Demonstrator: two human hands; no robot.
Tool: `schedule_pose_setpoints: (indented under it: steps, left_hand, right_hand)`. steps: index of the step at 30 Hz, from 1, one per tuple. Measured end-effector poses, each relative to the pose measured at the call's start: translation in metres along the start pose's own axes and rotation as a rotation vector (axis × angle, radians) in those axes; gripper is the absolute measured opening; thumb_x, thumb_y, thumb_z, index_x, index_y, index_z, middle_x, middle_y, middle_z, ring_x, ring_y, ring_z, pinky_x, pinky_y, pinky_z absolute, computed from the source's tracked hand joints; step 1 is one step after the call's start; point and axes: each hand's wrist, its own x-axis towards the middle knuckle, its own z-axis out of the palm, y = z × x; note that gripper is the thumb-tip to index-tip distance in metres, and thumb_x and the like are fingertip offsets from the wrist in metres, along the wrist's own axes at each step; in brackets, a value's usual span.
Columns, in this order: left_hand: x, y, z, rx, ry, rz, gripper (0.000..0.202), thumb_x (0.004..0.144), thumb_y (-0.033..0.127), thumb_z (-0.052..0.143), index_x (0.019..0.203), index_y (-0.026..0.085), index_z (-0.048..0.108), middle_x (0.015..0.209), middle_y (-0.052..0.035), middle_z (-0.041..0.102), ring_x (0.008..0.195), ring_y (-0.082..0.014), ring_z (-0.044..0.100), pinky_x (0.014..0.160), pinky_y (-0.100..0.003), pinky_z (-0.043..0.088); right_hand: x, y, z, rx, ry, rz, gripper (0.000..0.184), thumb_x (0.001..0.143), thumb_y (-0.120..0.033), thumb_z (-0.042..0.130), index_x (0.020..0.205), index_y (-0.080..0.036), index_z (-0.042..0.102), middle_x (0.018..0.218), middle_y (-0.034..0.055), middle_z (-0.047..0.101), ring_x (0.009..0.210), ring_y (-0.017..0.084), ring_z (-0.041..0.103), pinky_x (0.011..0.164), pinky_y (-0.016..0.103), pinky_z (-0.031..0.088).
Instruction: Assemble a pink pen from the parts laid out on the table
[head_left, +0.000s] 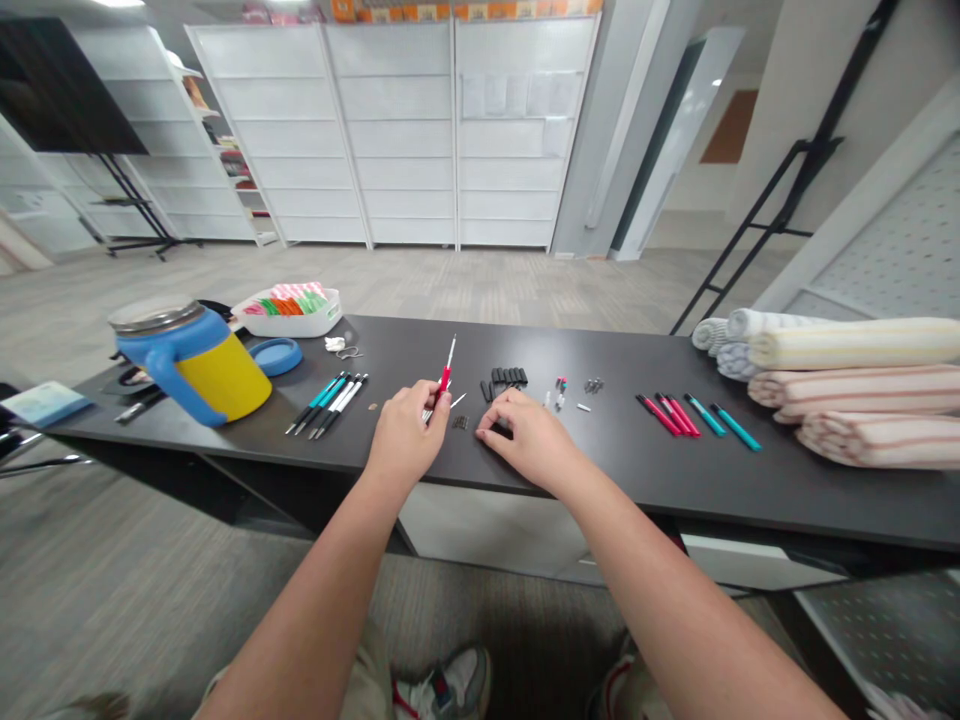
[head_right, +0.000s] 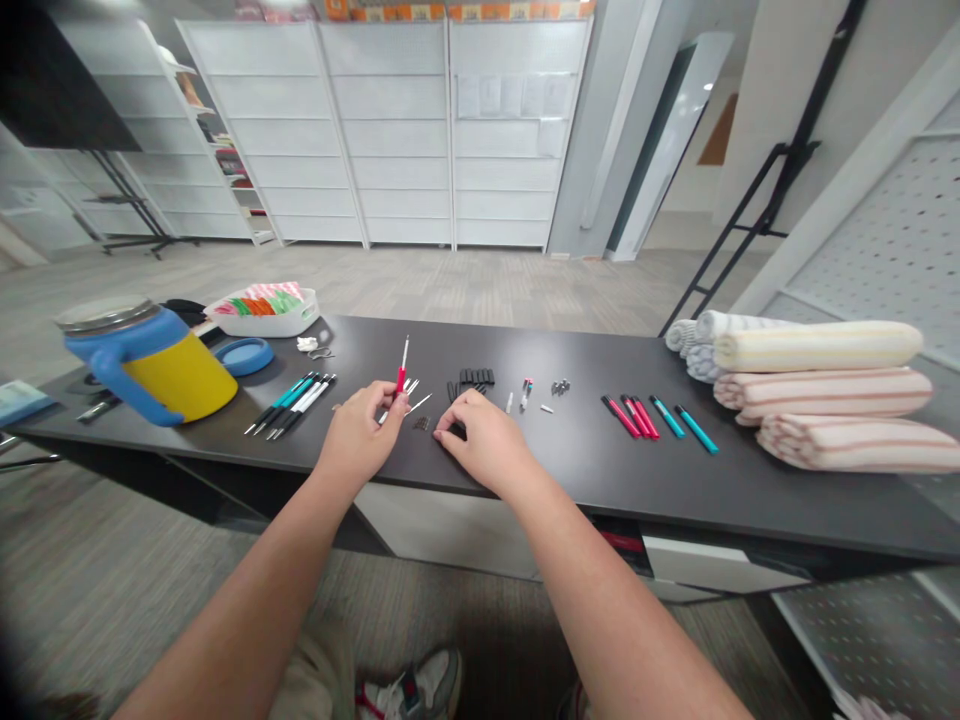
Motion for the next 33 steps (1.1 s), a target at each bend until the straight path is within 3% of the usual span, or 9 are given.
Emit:
schedule_pose_setpoints:
  steps: [9, 13, 15, 17, 20, 25, 29, 33]
  left_hand:
    - [0.0, 0.001, -0.001, 0.009, 0.005, 0.009, 0.017, 0.103, 0.035, 0.056, 0.104, 0.022, 0.067, 0.097, -0.005, 0.077, 0.095, -0.0244, 0.07, 0.082, -0.036, 0.049]
    - [0.0, -0.001, 0.0, 0.011, 0.004, 0.024, 0.019, 0.104, 0.036, 0.055, 0.104, 0.022, 0.067, 0.096, -0.0051, 0.077, 0.093, -0.0243, 0.07, 0.082, -0.036, 0.049]
    - [0.0, -0.002, 0.001, 0.01, 0.006, 0.021, 0.019, 0.104, 0.036, 0.055, 0.104, 0.022, 0.068, 0.096, -0.0049, 0.077, 0.092, -0.0242, 0.07, 0.081, -0.036, 0.05]
    - [0.0, -0.002, 0.001, 0.009, 0.007, 0.021, 0.018, 0.103, 0.035, 0.056, 0.103, 0.022, 0.068, 0.095, -0.005, 0.077, 0.092, -0.0244, 0.07, 0.081, -0.036, 0.05]
    - [0.0, -0.002, 0.001, 0.017, 0.007, 0.035, 0.017, 0.102, 0.035, 0.056, 0.104, 0.022, 0.068, 0.096, -0.0058, 0.076, 0.093, -0.0249, 0.07, 0.08, -0.035, 0.05]
    - [0.0, -0.001, 0.001, 0.064, 0.005, 0.05, 0.018, 0.103, 0.035, 0.056, 0.105, 0.022, 0.068, 0.094, -0.0059, 0.075, 0.092, -0.0258, 0.069, 0.079, -0.036, 0.048]
    - [-0.001, 0.0, 0.0, 0.117, -0.016, 0.093, 0.02, 0.103, 0.036, 0.055, 0.107, 0.022, 0.069, 0.095, -0.0063, 0.075, 0.091, -0.0263, 0.068, 0.08, -0.037, 0.048]
    - [-0.001, 0.0, 0.002, 0.188, -0.053, 0.164, 0.022, 0.104, 0.036, 0.055, 0.112, 0.022, 0.07, 0.099, -0.0074, 0.076, 0.094, -0.028, 0.068, 0.082, -0.04, 0.048]
  right_hand:
    - [0.0, -0.003, -0.001, 0.074, 0.08, -0.034, 0.005, 0.091, -0.02, 0.072, 0.087, -0.023, 0.071, 0.095, 0.0025, 0.066, 0.09, 0.018, 0.063, 0.084, 0.03, 0.048]
    - [-0.004, -0.003, -0.023, 0.205, 0.303, 0.063, 0.011, 0.095, -0.032, 0.067, 0.092, -0.022, 0.071, 0.086, 0.0019, 0.069, 0.075, 0.016, 0.061, 0.07, 0.029, 0.046]
    - [-0.009, 0.0, -0.042, 0.181, 0.332, 0.111, 0.017, 0.097, -0.038, 0.066, 0.093, -0.022, 0.072, 0.083, 0.0016, 0.07, 0.067, 0.016, 0.059, 0.065, 0.029, 0.045]
    - [-0.015, 0.004, -0.06, 0.069, 0.253, 0.113, 0.016, 0.097, -0.036, 0.066, 0.094, -0.023, 0.074, 0.082, 0.001, 0.072, 0.065, 0.015, 0.06, 0.065, 0.029, 0.045]
    - [-0.023, 0.009, -0.073, -0.166, 0.036, 0.072, 0.011, 0.094, -0.028, 0.069, 0.091, -0.025, 0.078, 0.085, 0.0015, 0.075, 0.069, 0.017, 0.063, 0.07, 0.031, 0.046]
    - [-0.028, 0.009, -0.06, -0.353, -0.181, 0.072, 0.01, 0.093, -0.022, 0.071, 0.092, -0.023, 0.081, 0.095, 0.0057, 0.077, 0.088, 0.023, 0.071, 0.079, 0.032, 0.049]
    - [-0.027, 0.002, -0.053, -0.392, -0.172, 0.111, 0.01, 0.095, -0.019, 0.069, 0.091, -0.02, 0.078, 0.1, 0.0085, 0.076, 0.091, 0.024, 0.071, 0.08, 0.033, 0.049]
    - [-0.028, -0.004, -0.055, -0.236, 0.013, 0.11, 0.011, 0.1, -0.021, 0.062, 0.097, -0.021, 0.073, 0.092, 0.0044, 0.075, 0.081, 0.02, 0.069, 0.075, 0.031, 0.048]
